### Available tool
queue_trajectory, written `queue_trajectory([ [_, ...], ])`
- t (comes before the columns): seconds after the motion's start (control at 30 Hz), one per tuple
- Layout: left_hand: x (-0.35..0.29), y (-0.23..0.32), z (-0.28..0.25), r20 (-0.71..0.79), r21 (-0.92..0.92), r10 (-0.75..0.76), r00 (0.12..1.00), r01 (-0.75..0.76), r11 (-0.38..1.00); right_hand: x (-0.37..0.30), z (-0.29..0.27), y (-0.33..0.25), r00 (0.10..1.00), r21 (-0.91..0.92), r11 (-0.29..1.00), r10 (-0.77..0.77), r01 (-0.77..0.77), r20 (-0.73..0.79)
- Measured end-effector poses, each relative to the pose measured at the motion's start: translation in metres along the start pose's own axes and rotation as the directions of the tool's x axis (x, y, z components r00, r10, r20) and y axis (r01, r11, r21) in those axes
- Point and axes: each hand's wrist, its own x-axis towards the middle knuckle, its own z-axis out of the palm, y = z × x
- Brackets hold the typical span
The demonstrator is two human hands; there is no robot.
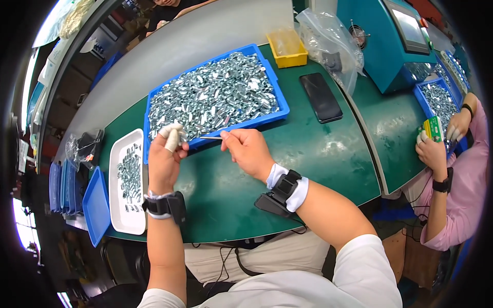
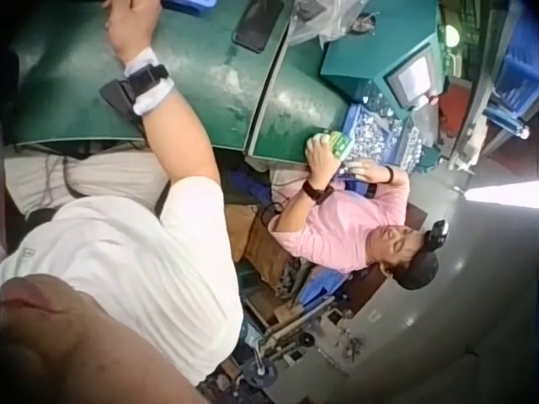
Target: The person picks up a metal rod and a metal sleeve from a blue tray, slides the sleeve onto the rod, and places the assembled unit into a white tray, repeating the process several times.
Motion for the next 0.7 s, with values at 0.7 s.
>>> queue_trajectory([
  [0.7,-0.035,-0.024,0.007,0.015,-0.215,0.055,0.998,-0.051,0.975,-0.01,0.009,-0.013,0.985,-0.222,0.974,-0.013,0.051,0.173],
])
